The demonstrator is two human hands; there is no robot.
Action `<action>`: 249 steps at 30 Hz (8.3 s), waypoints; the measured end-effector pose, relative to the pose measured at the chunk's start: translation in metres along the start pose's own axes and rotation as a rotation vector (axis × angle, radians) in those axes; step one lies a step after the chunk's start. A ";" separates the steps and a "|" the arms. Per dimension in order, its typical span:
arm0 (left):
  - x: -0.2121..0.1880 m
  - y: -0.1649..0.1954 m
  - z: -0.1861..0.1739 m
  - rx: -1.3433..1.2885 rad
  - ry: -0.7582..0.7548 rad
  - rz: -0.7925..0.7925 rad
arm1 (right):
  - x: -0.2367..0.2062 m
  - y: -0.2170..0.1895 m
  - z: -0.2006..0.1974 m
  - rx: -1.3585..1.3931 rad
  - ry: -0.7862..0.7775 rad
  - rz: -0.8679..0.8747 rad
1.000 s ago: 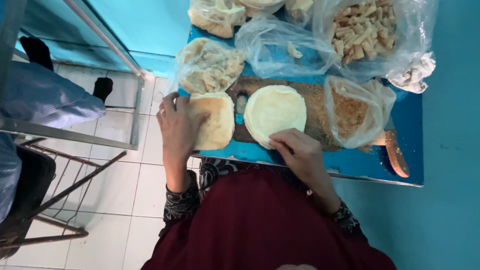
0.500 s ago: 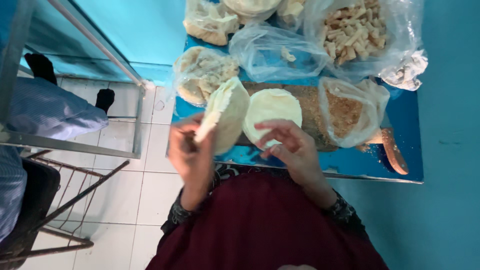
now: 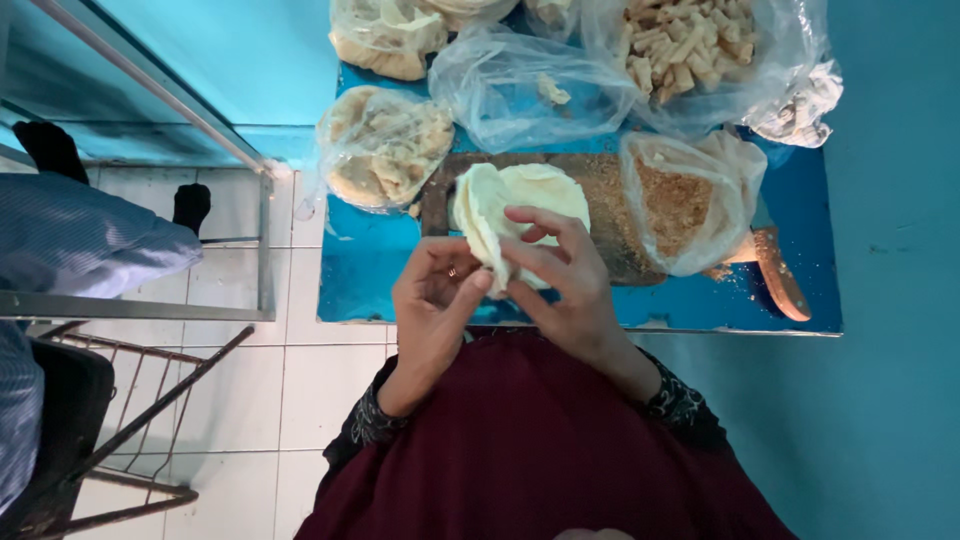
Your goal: The person sits at a small blue table and cuts round flat breads into pieces with a knife on a wooden board. They fold and separate the cut pieces by hand and place them into plastic bags, working through the stack of breads one at a time.
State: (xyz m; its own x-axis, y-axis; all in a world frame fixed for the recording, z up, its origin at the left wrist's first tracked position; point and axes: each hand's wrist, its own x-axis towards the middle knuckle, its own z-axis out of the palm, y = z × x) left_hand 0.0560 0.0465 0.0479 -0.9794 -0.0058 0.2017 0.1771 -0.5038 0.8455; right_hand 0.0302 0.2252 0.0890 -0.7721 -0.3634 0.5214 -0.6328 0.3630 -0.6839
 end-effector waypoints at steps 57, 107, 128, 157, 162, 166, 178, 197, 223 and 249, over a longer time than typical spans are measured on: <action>0.000 -0.007 -0.001 0.798 0.023 0.331 | -0.008 0.017 0.017 0.559 0.087 0.276; 0.011 0.003 -0.045 -0.353 0.494 0.012 | -0.025 0.088 0.013 1.576 0.428 0.735; 0.021 -0.028 -0.027 -0.743 0.052 -0.466 | 0.015 0.010 0.014 0.333 -0.149 0.216; 0.027 0.001 -0.015 -0.649 -0.067 -0.252 | -0.007 0.032 0.043 0.544 -0.018 0.506; 0.027 -0.014 -0.020 -0.526 -0.163 -0.227 | -0.015 0.051 0.047 0.880 0.128 0.652; 0.029 -0.015 -0.019 -0.687 -0.140 -0.274 | -0.013 0.038 0.034 0.567 -0.068 0.388; 0.022 0.007 -0.009 -0.520 -0.228 -0.265 | 0.004 0.003 0.018 0.300 0.368 0.219; 0.010 -0.011 0.009 0.607 0.088 0.256 | 0.016 0.028 0.031 0.047 0.550 0.047; 0.007 -0.012 -0.020 0.074 0.355 -0.050 | -0.021 0.039 0.026 1.108 0.347 0.303; 0.010 -0.007 -0.015 -0.211 -0.048 -0.140 | -0.014 0.036 0.014 1.677 0.007 0.637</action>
State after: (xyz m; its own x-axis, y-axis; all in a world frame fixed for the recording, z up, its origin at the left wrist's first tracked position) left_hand 0.0439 0.0372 0.0361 -0.9863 0.1152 0.1181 0.0115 -0.6657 0.7461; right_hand 0.0193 0.2312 0.0493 -0.8514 -0.5245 -0.0037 0.4580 -0.7400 -0.4926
